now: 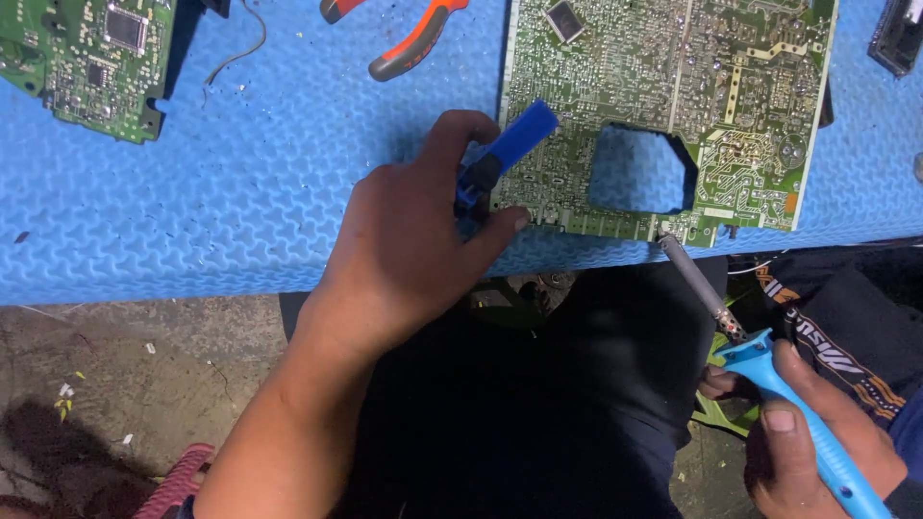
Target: Desoldering electronic components from a circuit board using a soldering iron and a manual desoldering pump.
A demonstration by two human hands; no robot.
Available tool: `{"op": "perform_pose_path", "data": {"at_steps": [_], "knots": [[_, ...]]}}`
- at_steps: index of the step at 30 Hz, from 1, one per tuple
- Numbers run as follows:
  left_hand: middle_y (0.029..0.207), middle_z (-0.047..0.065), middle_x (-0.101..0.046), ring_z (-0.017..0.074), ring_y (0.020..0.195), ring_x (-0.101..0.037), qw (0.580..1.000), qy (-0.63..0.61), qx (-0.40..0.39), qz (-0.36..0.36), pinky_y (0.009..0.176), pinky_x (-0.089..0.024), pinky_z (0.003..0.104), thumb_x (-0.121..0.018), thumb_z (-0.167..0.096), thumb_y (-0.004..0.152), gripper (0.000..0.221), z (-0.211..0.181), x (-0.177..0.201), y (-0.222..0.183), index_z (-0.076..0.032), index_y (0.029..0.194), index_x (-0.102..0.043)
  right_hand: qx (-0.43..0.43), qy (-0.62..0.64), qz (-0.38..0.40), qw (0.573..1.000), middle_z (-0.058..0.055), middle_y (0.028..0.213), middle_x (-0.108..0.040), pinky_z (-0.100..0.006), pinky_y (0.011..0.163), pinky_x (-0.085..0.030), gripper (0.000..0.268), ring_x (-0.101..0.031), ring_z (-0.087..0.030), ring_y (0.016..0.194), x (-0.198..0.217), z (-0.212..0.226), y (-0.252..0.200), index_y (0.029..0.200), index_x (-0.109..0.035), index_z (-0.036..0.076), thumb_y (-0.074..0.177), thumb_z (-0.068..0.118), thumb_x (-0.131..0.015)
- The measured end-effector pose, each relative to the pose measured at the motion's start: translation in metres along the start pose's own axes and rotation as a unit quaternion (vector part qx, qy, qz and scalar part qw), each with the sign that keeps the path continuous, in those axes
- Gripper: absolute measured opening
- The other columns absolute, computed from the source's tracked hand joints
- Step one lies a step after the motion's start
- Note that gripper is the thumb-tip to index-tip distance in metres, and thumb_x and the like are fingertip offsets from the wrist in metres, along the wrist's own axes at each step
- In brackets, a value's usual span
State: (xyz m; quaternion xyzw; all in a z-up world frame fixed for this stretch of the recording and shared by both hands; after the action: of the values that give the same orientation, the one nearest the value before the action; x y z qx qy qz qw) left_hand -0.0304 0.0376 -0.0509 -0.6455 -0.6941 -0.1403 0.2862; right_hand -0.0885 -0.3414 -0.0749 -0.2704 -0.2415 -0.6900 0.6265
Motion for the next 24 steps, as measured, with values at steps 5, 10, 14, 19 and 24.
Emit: {"op": "perform_pose_path", "data": {"at_steps": [5, 10, 14, 19, 24], "knots": [[0.078, 0.003, -0.075, 0.0324, 0.065, -0.074, 1.000, 0.010, -0.023, -0.003, 0.057, -0.053, 0.048, -0.075, -0.034, 0.087, 0.051, 0.002, -0.002, 0.001, -0.021, 0.129, -0.049, 0.129, -0.119, -0.033, 0.984, -0.034, 0.133, -0.068, -0.040, 0.104, -0.049, 0.051, -0.067, -0.037, 0.119, -0.007, 0.017, -0.009, 0.144, -0.066, -0.019, 0.107, 0.016, -0.057], [0.073, 0.003, -0.072, 0.0293, 0.060, -0.071, 1.000, -0.002, -0.019, -0.001, 0.054, -0.050, 0.044, -0.074, -0.032, 0.088, 0.048, 0.000, -0.001, -0.001, -0.021, 0.129, -0.050, 0.098, -0.178, 0.009, 0.979, -0.029, 0.133, -0.069, -0.043, 0.094, -0.049, 0.050, -0.067, -0.036, 0.110, 0.005, 0.015, -0.002, 0.146, -0.067, -0.008, 0.105, 0.019, -0.059], [0.070, 0.004, -0.065, 0.0223, 0.056, -0.062, 0.999, -0.032, -0.011, 0.003, 0.054, -0.045, 0.038, -0.072, -0.032, 0.090, 0.040, -0.010, 0.009, -0.007, -0.021, 0.125, -0.056, 0.117, -0.164, -0.001, 0.979, -0.026, 0.135, -0.071, -0.038, 0.066, -0.050, 0.045, -0.066, -0.028, 0.078, 0.003, 0.010, -0.003, 0.143, -0.069, -0.006, 0.104, 0.016, -0.064], [0.102, 0.006, -0.056, 0.0218, 0.086, -0.054, 0.987, -0.042, -0.133, -0.084, 0.077, -0.044, 0.036, -0.067, -0.027, 0.099, 0.041, -0.017, 0.019, -0.011, -0.009, 0.132, -0.053, 0.158, -0.104, 0.005, 0.982, -0.027, 0.131, -0.071, -0.038, 0.099, -0.054, 0.041, -0.070, -0.031, 0.115, -0.006, 0.037, -0.001, 0.133, -0.069, -0.012, 0.097, 0.009, -0.066], [0.090, 0.000, -0.047, 0.0129, 0.072, -0.055, 0.930, -0.327, -0.158, -0.054, 0.059, -0.052, 0.026, -0.044, -0.029, 0.110, 0.031, -0.035, 0.019, -0.005, -0.012, 0.135, -0.045, 0.110, 0.017, 0.001, 0.994, -0.023, 0.119, -0.073, -0.027, 0.086, -0.052, 0.039, -0.069, -0.019, 0.094, -0.011, 0.034, -0.001, 0.131, -0.068, -0.008, 0.094, 0.006, -0.066]]}}
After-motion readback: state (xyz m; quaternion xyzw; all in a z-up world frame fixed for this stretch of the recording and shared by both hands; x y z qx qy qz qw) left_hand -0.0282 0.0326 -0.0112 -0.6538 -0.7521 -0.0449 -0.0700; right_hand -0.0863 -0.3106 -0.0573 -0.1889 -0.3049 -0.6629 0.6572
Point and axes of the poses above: each hand's wrist, its own y-axis towards the middle knuckle, its own x-axis out of the back of the hand, z = x × y, the point moved 2 cm from there along y, towards the middle knuckle
